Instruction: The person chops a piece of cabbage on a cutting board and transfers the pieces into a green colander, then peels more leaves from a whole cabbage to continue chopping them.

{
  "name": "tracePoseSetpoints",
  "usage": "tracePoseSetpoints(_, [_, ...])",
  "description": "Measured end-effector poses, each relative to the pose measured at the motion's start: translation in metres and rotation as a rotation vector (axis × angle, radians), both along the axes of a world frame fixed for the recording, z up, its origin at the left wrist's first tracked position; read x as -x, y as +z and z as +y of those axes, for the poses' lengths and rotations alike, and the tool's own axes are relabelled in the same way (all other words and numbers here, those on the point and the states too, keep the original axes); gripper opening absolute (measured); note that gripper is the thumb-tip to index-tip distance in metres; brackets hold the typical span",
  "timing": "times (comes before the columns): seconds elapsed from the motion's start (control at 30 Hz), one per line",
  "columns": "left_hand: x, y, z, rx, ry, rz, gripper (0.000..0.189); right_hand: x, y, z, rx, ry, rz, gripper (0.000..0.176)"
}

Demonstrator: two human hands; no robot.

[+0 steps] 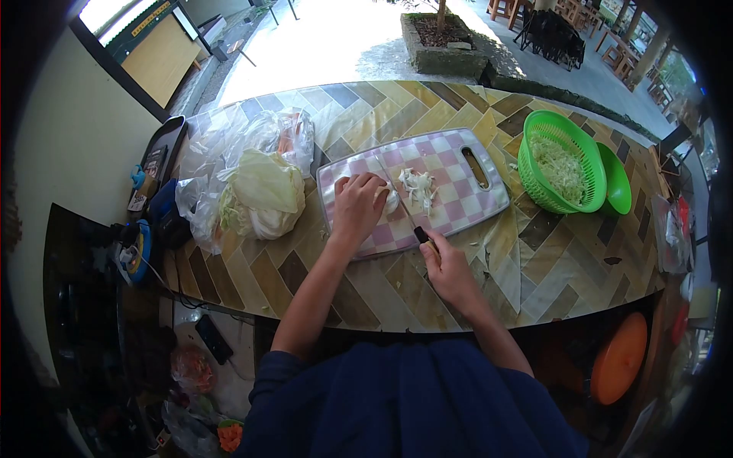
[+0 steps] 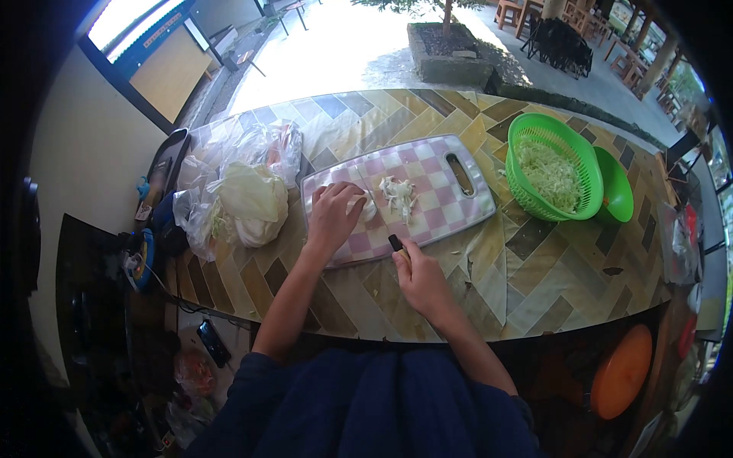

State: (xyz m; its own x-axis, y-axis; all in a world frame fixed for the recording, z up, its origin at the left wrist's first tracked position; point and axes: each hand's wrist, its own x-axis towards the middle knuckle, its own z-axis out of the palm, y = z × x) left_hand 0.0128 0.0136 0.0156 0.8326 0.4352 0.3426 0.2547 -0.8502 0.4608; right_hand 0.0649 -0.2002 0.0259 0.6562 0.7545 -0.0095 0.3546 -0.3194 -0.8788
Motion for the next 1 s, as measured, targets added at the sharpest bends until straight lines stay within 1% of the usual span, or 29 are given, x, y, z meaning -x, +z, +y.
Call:
tracePoseSetpoints(0.17, [0.006, -0.016, -0.014, -0.172, -0.043, -0.059, 0.030, 0.001, 0.008, 0.000, 0.057, 0.006, 0.025, 0.035])
tracePoseSetpoints(0.27, [0.008, -0.025, -0.015, -0.125, -0.035, -0.092, 0.032, 0.001, 0.002, 0.000, 0.014, 0.019, -0.020, 0.036])
tracePoseSetpoints(0.37, [0.007, -0.029, -0.014, -0.108, -0.030, -0.076, 0.030, 0.003, -0.001, 0.000, 0.045, 0.028, -0.043, 0.037])
tracePoseSetpoints(0.47, [0.006, -0.029, -0.014, -0.119, -0.023, -0.071, 0.029, 0.005, 0.001, 0.001, 0.031, 0.042, -0.140, 0.037])
tracePoseSetpoints(0.57, [0.005, -0.030, -0.014, -0.132, -0.013, -0.069, 0.027, 0.011, -0.009, 0.004, 0.011, 0.015, -0.220, 0.034])
tracePoseSetpoints(0.67, [0.006, -0.029, -0.015, -0.132, -0.019, -0.067, 0.026, 0.012, -0.008, 0.007, 0.092, 0.033, -0.216, 0.038])
tracePoseSetpoints(0.77, [0.005, -0.030, -0.015, -0.138, -0.018, -0.068, 0.026, 0.013, -0.012, 0.012, 0.085, 0.029, -0.221, 0.038])
tracePoseSetpoints(0.87, [0.005, -0.027, -0.016, -0.124, -0.016, -0.068, 0.026, 0.010, -0.014, 0.021, 0.130, 0.017, -0.190, 0.037])
tracePoseSetpoints(1.0, [0.006, -0.031, -0.013, -0.073, -0.052, -0.136, 0.025, 0.004, -0.010, 0.033, 0.131, 0.022, -0.174, 0.035])
